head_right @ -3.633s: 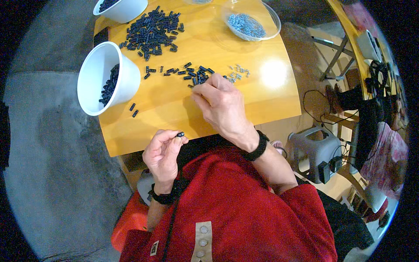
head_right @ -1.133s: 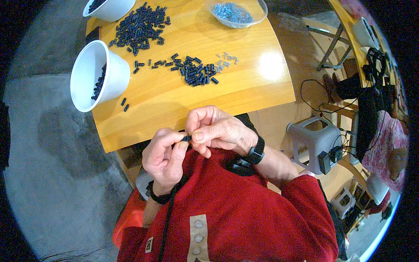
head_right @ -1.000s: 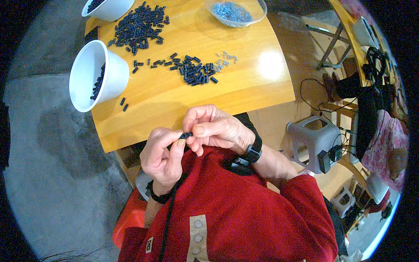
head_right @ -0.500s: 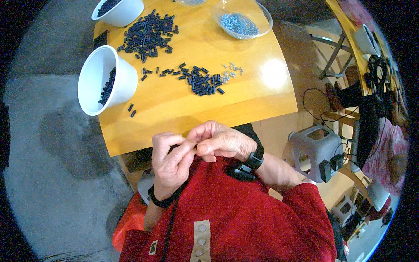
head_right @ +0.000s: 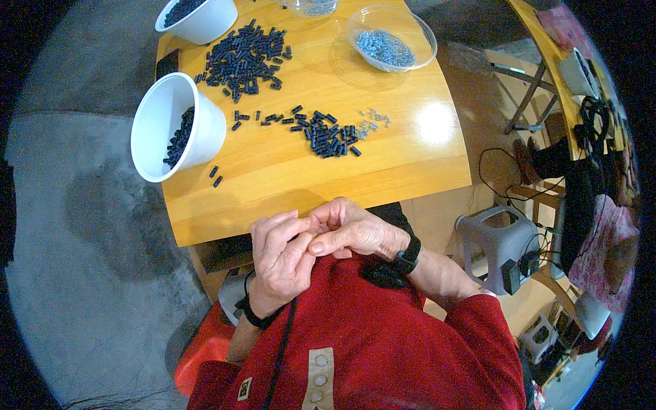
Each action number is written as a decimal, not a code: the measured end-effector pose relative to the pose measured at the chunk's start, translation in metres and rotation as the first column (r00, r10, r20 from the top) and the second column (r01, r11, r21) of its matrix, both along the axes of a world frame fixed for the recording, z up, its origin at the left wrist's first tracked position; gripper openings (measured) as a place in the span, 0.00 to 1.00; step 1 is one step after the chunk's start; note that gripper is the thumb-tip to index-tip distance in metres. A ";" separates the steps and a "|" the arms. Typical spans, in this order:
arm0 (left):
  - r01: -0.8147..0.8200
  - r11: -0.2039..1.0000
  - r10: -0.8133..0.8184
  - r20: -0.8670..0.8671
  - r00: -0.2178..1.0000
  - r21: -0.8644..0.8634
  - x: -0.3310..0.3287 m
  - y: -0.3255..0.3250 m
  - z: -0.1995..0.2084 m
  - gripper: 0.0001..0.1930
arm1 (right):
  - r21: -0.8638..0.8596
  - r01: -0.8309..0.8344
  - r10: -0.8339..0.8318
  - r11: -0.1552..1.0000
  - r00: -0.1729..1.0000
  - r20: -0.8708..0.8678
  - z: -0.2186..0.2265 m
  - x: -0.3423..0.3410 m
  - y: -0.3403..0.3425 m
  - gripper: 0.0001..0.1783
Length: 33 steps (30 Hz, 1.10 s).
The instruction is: The person assembles components by hand, picking up a black plastic piece and a small metal pin and inserting the pin into the plastic piece. They repeat this process, handling one plastic piece and one pin at a time from the table.
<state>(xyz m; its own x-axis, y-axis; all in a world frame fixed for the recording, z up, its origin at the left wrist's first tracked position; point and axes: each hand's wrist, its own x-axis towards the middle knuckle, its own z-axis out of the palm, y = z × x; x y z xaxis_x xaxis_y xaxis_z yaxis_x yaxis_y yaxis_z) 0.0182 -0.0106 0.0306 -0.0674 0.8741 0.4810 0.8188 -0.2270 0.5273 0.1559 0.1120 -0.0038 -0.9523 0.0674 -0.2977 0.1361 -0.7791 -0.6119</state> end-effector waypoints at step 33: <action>-0.550 0.821 0.421 -0.487 0.765 -0.153 -0.087 0.032 -0.036 0.06 | 0.977 0.004 -0.746 -0.213 0.646 -0.165 -0.010 0.002 0.037 0.06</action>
